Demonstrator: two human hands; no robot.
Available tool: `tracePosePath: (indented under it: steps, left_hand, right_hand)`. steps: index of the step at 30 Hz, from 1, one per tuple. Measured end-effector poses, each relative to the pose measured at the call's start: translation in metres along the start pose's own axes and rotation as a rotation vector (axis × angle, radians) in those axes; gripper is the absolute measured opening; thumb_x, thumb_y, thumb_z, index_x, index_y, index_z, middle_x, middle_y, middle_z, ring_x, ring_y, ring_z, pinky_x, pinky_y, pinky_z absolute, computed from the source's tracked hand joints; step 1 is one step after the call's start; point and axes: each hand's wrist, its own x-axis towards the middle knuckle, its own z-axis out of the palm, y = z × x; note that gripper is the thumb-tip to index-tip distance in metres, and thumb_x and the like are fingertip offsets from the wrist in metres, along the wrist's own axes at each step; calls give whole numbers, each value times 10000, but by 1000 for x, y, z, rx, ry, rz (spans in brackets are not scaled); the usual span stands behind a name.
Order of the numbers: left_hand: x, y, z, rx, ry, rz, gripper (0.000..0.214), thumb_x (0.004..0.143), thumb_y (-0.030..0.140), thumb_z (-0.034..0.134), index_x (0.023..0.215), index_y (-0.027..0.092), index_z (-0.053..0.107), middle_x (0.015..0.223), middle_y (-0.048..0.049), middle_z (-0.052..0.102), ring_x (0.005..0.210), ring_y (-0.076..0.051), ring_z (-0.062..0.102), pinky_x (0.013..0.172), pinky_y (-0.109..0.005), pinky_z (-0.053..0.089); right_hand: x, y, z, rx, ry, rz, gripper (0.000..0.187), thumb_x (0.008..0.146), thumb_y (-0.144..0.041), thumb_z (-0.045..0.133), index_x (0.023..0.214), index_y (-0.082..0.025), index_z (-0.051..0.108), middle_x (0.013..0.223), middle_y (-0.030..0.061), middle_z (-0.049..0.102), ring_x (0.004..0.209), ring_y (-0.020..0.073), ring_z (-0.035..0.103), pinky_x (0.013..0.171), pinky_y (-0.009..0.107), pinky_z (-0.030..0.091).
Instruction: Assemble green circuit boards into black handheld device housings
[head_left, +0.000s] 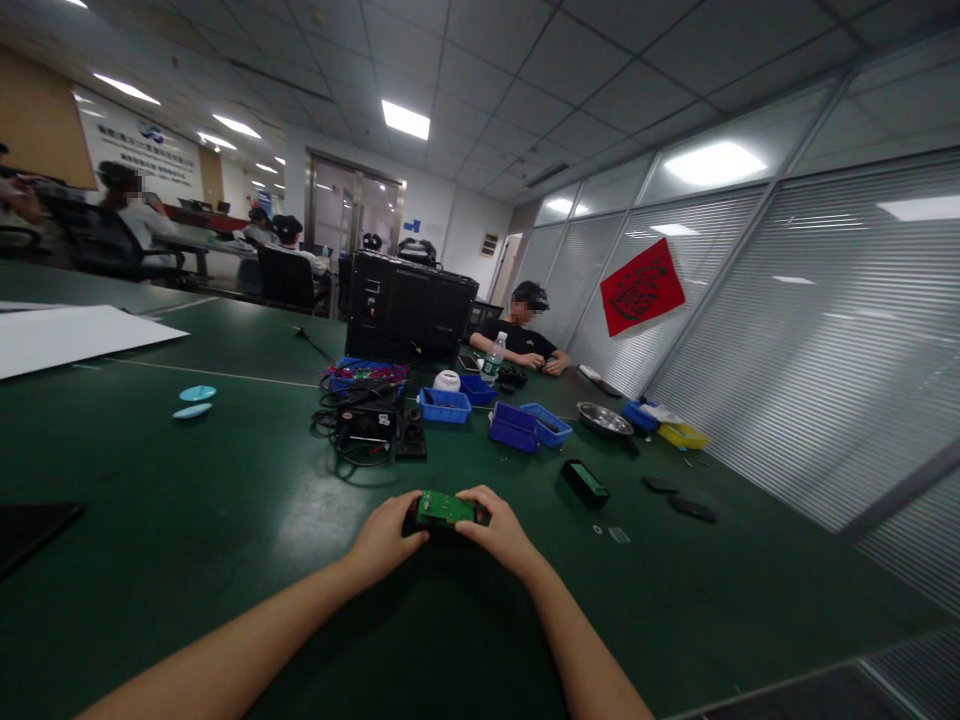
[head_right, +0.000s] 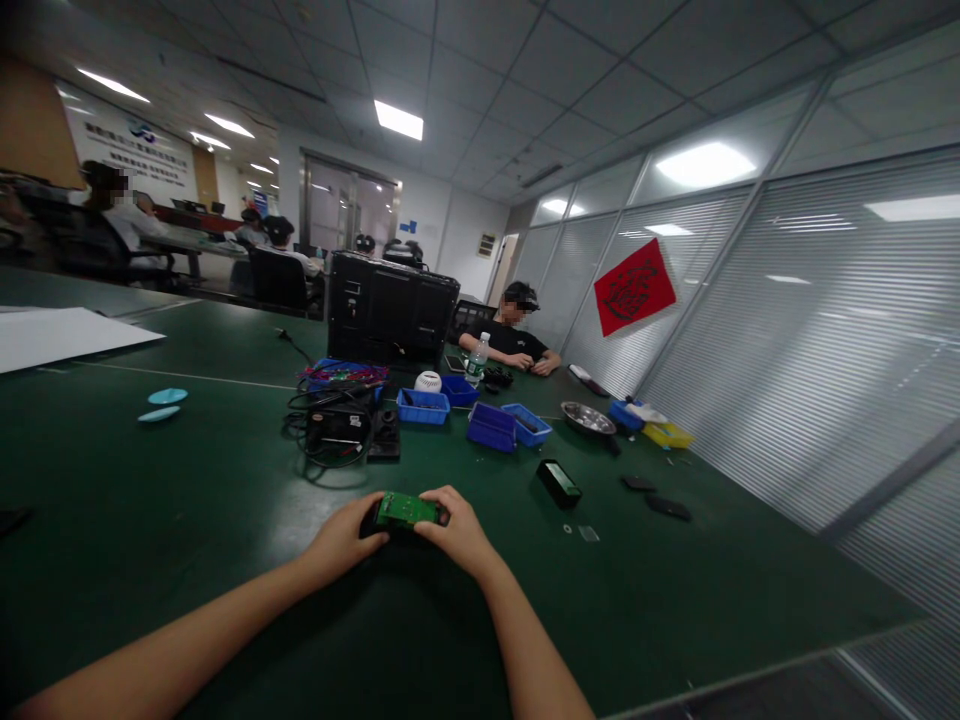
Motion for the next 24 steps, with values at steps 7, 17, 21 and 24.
tracePosePath:
  steps: [7,17,21,24]
  left_hand:
    - [-2,6,-5,-8,-16,-25,558,639,235,614,1175,188,468,1154,-66,563,1049,-206,508,925,-321,357]
    - [-2,9,-6,-14,-17,-24,545,640,223,610,1167,193,475,1155,-59,563,1045,-203,509,924,-318,354]
    - [-2,9,-6,-1,-18,-19,545,641,219,609,1168,193,475,1162,-59,561,1062,-206,501,936,-322,344]
    - [-2,9,-7,-11,-28,-20,540,642,223,607,1166,205,476,1167,-48,558,1072,-203,496,946,-322,337]
  right_hand:
    - [0,0,2,12,28,-9,319,658,-262,636,970,-216,591,904,9,516,655,110,446,600,240,382]
    - [1,4,6,-11,46,-68,302,682,-267,624,971,-192,582,886,17,517,663,114,454,605,241,379]
    - [0,4,6,-38,32,-126,291,696,-273,620,971,-185,583,924,34,524,819,154,497,708,267,396]
    - [0,5,6,-28,-5,-111,289,704,-297,619,970,-192,580,950,39,533,878,169,506,768,291,399]
